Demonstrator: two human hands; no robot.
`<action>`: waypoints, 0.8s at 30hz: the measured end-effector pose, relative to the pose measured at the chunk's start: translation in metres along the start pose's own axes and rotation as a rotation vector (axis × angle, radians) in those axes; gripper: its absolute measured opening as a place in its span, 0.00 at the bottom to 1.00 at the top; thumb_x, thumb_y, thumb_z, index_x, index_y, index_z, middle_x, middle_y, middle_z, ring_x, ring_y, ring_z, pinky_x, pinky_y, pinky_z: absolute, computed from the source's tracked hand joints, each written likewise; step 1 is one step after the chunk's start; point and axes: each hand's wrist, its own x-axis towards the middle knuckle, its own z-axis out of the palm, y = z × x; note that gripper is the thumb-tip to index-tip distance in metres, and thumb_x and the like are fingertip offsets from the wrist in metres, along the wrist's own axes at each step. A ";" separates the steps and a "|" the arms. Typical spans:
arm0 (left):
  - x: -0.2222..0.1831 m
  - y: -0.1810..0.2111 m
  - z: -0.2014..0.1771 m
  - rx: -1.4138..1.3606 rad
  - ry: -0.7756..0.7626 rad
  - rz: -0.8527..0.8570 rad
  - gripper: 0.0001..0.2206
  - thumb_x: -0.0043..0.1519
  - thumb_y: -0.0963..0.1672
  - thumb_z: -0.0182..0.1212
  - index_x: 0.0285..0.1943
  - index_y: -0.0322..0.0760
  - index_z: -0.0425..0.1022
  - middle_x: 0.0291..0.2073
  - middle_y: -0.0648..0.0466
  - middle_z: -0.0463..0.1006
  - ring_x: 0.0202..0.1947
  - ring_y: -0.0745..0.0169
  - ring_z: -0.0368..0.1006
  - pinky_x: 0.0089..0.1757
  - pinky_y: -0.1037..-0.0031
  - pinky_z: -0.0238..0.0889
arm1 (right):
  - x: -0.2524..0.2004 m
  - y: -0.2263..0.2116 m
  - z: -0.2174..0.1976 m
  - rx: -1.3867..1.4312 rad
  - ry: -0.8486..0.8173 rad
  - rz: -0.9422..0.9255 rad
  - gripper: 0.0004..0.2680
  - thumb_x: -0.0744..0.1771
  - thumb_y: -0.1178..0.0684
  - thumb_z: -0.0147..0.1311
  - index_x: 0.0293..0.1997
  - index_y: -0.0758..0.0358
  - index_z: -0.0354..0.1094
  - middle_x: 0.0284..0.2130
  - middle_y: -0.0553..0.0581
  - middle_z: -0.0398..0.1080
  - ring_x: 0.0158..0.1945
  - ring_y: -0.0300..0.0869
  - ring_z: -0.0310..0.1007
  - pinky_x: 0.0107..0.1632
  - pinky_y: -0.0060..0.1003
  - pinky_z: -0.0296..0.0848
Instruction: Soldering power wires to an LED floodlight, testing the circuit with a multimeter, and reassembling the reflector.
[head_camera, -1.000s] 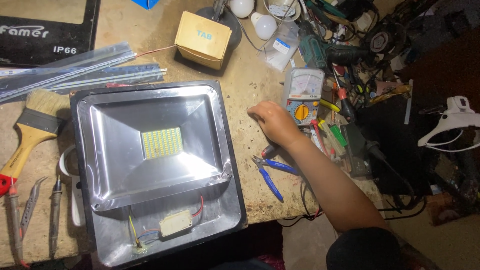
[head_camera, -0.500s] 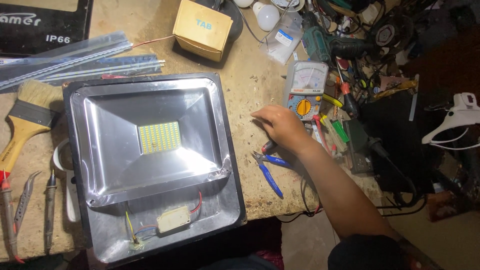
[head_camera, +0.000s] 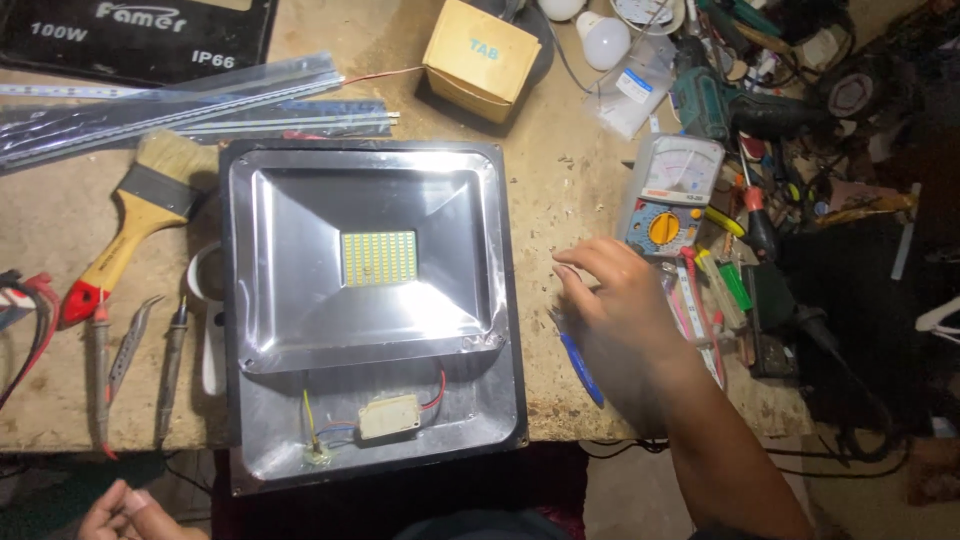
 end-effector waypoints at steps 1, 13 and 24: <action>0.012 0.035 -0.011 0.010 0.012 -0.005 0.09 0.85 0.36 0.54 0.67 0.14 0.71 0.47 0.37 0.67 0.39 0.48 0.62 0.43 0.66 0.57 | -0.006 0.004 0.006 0.007 -0.007 -0.013 0.08 0.69 0.54 0.51 0.45 0.63 0.77 0.41 0.57 0.77 0.48 0.47 0.73 0.53 0.43 0.70; 0.094 0.242 0.002 0.095 -0.487 0.940 0.17 0.56 0.51 0.73 0.52 0.48 0.78 0.49 0.56 0.79 0.51 0.52 0.71 0.53 0.61 0.62 | -0.025 -0.024 0.064 -0.337 -0.053 -0.504 0.15 0.62 0.53 0.66 0.52 0.55 0.69 0.42 0.60 0.68 0.42 0.48 0.68 0.40 0.42 0.74; 0.102 0.233 0.033 0.122 -0.397 1.192 0.17 0.58 0.45 0.69 0.57 0.53 0.79 0.41 0.60 0.78 0.47 0.59 0.75 0.56 0.54 0.65 | -0.018 -0.030 0.053 -0.283 0.409 -0.903 0.03 0.66 0.57 0.58 0.40 0.56 0.78 0.38 0.60 0.75 0.39 0.51 0.76 0.43 0.48 0.75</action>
